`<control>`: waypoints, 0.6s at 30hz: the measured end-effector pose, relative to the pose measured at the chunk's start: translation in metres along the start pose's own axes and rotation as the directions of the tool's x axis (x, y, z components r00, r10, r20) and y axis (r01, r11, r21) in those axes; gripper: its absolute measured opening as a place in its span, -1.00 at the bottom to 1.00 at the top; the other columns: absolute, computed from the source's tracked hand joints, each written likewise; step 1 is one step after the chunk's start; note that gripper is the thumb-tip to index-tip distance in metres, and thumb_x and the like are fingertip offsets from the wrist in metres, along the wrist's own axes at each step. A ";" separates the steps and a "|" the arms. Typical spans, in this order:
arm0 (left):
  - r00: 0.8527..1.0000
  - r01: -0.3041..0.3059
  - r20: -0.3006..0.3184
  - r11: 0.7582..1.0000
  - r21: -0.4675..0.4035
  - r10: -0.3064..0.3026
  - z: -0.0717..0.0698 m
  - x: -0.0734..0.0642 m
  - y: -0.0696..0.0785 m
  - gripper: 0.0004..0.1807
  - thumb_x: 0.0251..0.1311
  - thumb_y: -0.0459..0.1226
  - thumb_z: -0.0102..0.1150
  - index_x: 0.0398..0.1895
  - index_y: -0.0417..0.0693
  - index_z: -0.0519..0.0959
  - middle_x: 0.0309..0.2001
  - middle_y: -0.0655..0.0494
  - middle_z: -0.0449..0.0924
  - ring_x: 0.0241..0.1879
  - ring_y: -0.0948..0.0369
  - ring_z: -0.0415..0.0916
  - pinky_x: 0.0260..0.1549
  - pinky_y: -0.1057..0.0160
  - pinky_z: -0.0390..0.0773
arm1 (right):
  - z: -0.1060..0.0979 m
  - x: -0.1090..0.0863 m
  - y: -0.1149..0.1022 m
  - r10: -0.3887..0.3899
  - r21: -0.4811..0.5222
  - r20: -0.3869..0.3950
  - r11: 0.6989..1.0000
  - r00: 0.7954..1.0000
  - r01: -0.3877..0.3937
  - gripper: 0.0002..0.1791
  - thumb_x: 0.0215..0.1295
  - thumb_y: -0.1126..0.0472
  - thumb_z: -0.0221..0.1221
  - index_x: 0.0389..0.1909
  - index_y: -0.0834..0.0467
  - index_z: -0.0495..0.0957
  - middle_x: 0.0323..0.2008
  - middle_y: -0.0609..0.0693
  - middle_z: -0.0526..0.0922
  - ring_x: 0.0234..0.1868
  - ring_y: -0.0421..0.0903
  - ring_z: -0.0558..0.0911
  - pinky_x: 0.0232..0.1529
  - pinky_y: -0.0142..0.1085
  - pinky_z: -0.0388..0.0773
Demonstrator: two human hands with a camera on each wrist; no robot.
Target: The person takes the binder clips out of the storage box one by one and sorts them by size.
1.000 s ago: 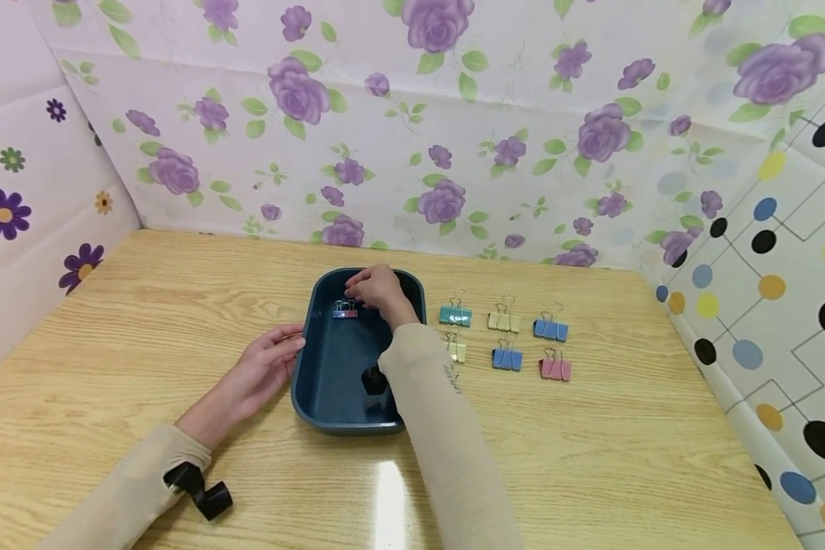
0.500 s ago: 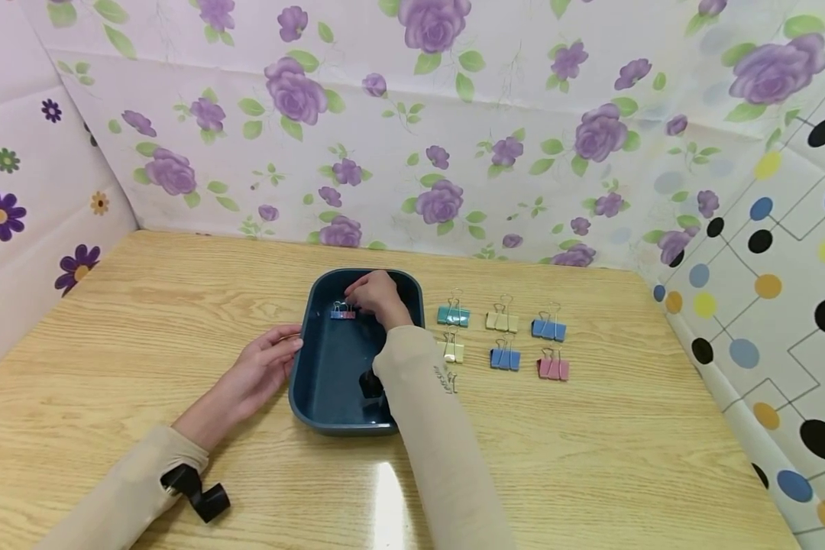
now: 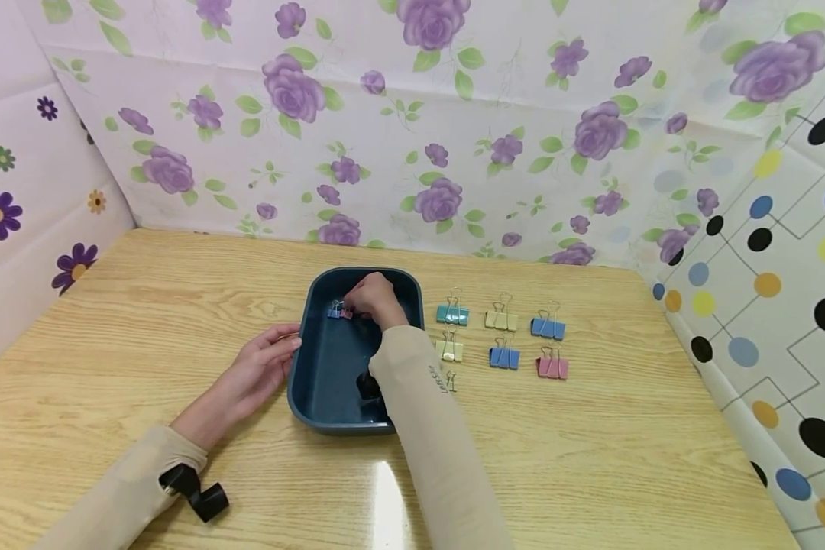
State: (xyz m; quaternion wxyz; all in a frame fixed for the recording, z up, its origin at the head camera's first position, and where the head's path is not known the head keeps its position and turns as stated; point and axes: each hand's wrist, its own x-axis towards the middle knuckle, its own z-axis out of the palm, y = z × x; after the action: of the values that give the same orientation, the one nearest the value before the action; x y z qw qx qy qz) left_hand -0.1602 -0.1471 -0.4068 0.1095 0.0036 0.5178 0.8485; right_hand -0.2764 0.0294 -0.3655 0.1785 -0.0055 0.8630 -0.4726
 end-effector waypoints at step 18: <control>1.000 -0.009 0.001 1.000 -0.012 0.009 0.002 -0.001 0.000 -0.77 0.31 -0.54 -0.09 0.00 -0.26 0.35 -0.17 0.06 0.54 -0.25 0.25 0.50 -0.19 0.37 0.51 | -0.014 -0.008 -0.010 -0.059 0.013 0.041 0.998 0.997 0.058 -0.84 0.29 0.27 0.23 -0.18 0.22 0.70 -0.24 0.03 0.66 -0.25 -0.11 0.57 -0.14 -0.22 0.55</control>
State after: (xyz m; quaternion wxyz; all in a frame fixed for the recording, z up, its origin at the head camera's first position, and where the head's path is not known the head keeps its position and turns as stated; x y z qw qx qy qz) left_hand -0.1590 -0.1460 -0.4055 0.1060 0.0055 0.5128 0.8520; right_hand -0.2754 0.0365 -0.3478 0.1826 -0.0396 0.8557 -0.4825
